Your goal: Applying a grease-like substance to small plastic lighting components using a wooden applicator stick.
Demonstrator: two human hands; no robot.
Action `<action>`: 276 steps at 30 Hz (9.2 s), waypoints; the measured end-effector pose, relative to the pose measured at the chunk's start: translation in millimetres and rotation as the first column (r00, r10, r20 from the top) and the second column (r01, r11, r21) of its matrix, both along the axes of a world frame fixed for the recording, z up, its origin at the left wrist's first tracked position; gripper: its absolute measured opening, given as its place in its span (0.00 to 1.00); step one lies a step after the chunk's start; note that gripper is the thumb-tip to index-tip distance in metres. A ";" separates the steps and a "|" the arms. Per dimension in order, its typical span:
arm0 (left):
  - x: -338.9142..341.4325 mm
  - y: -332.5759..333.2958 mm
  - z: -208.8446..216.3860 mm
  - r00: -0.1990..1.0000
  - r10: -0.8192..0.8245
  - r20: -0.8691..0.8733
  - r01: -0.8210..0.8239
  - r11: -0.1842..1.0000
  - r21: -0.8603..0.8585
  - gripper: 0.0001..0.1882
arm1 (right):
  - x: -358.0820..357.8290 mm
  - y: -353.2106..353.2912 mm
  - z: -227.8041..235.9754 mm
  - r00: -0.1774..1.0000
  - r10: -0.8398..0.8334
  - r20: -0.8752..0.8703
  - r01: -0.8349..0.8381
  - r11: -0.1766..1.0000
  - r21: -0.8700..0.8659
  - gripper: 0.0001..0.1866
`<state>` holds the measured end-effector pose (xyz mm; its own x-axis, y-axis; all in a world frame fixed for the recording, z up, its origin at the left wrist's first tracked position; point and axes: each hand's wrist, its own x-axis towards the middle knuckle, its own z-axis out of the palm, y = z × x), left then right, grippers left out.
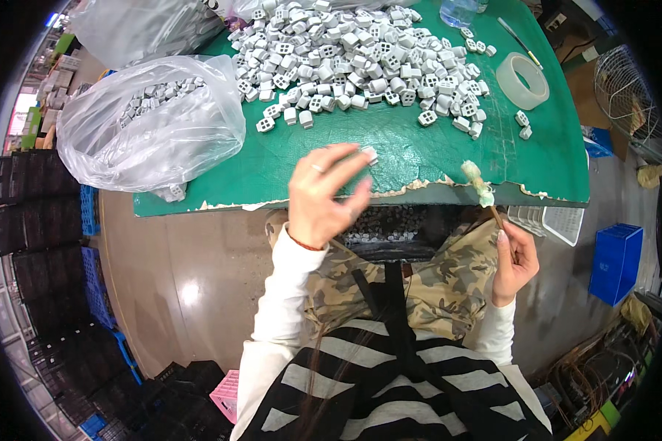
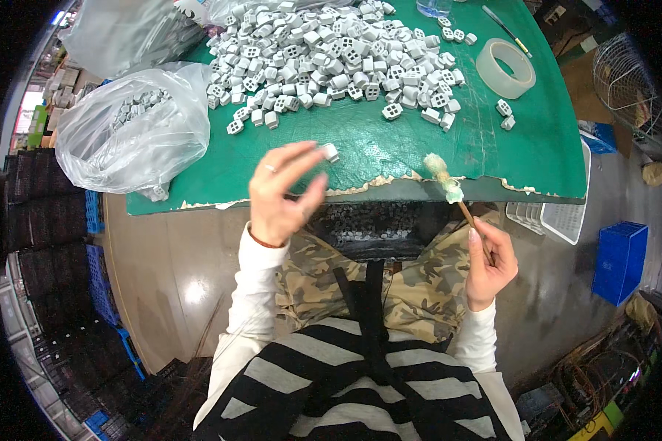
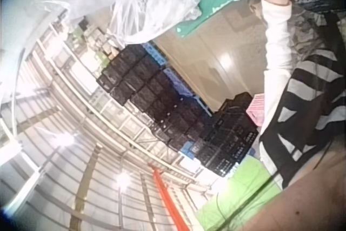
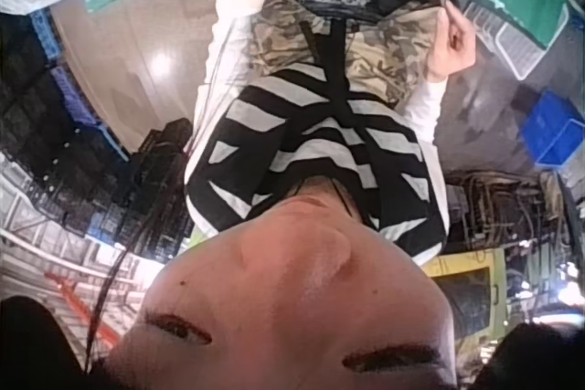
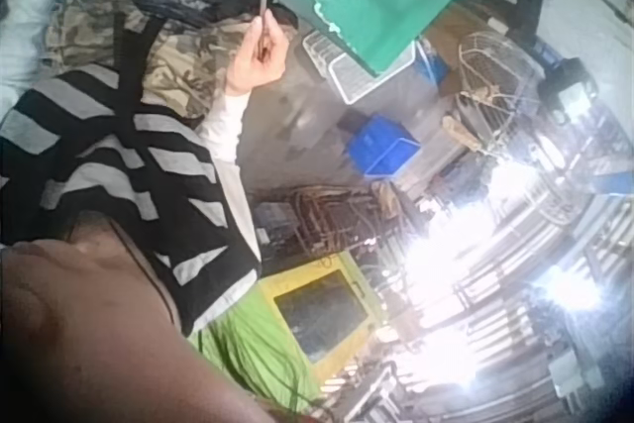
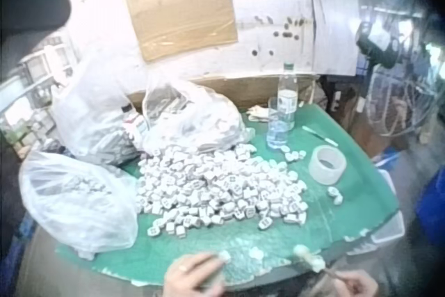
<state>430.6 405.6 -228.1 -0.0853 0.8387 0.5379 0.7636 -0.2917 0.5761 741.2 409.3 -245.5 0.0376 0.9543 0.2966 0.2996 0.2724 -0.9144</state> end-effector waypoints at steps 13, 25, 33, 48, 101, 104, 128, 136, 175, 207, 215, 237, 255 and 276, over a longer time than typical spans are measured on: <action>-13.3 5.7 11.5 0.913 0.346 -0.216 -0.379 0.916 -0.133 0.17 | -1.5 -2.1 1.4 0.999 0.006 -0.041 -0.005 1.000 0.007 0.10; -61.8 25.6 -4.3 0.885 0.434 -0.169 -0.449 0.891 -0.066 0.16 | 3.6 -0.4 4.2 0.999 -0.002 -0.049 0.001 1.000 -0.015 0.10; -68.3 25.1 -7.5 0.886 0.382 -0.264 -0.409 0.911 -0.053 0.14 | 1.3 -1.6 1.4 0.998 -0.001 -0.060 0.000 1.000 -0.006 0.10; 3.5 20.2 -2.5 0.987 0.133 0.092 -0.104 0.958 -0.267 0.31 | -19.6 -0.4 12.8 0.996 0.040 -0.081 -0.042 0.999 -0.021 0.12; -0.5 53.8 -1.6 0.864 -0.290 0.412 0.470 0.757 -0.454 0.34 | -21.9 72.4 14.6 0.690 0.474 0.547 -0.633 0.762 0.137 0.11; 3.7 55.4 -1.1 0.870 -0.306 0.386 0.464 0.775 -0.430 0.34 | -28.6 71.2 16.7 0.708 0.441 0.551 -0.606 0.781 0.153 0.11; 2.6 54.6 -5.6 0.835 -0.274 0.476 0.492 0.759 -0.426 0.35 | 10.9 31.7 5.8 0.863 0.365 0.349 -0.414 0.907 0.074 0.10; 3.2 57.0 -15.4 0.810 -0.335 0.481 0.530 0.769 -0.358 0.35 | -53.5 54.2 8.6 0.789 0.420 0.448 -0.544 0.817 0.192 0.08; 26.9 16.7 -13.1 0.860 -0.435 0.268 0.491 0.848 -0.201 0.26 | 33.4 -6.8 -2.9 0.981 0.121 0.155 -0.132 0.989 0.063 0.04; -10.2 24.2 -2.1 0.980 0.042 -0.195 -0.062 0.993 -0.096 0.18 | 34.0 -16.2 -7.4 0.996 0.046 0.081 -0.047 0.999 0.009 0.02; -41.0 47.6 13.2 0.902 0.230 -0.366 -0.237 0.971 0.027 0.18 | 28.9 -11.8 -5.3 0.992 0.034 0.121 -0.035 0.999 0.006 0.03; -32.4 20.4 -12.0 0.972 0.007 0.235 0.030 0.987 -0.155 0.24 | -49.5 13.3 3.9 0.963 0.247 -0.105 -0.254 0.965 -0.067 0.04; -57.0 23.1 -11.3 0.936 -0.052 0.348 0.131 0.969 -0.207 0.15 | -35.4 2.2 -0.5 0.984 0.139 -0.116 -0.154 0.979 -0.132 0.04; 11.7 34.1 -1.9 0.973 -0.228 0.028 0.227 0.937 -0.267 0.17 | -31.0 3.6 5.1 0.985 0.135 -0.110 -0.148 0.981 -0.126 0.05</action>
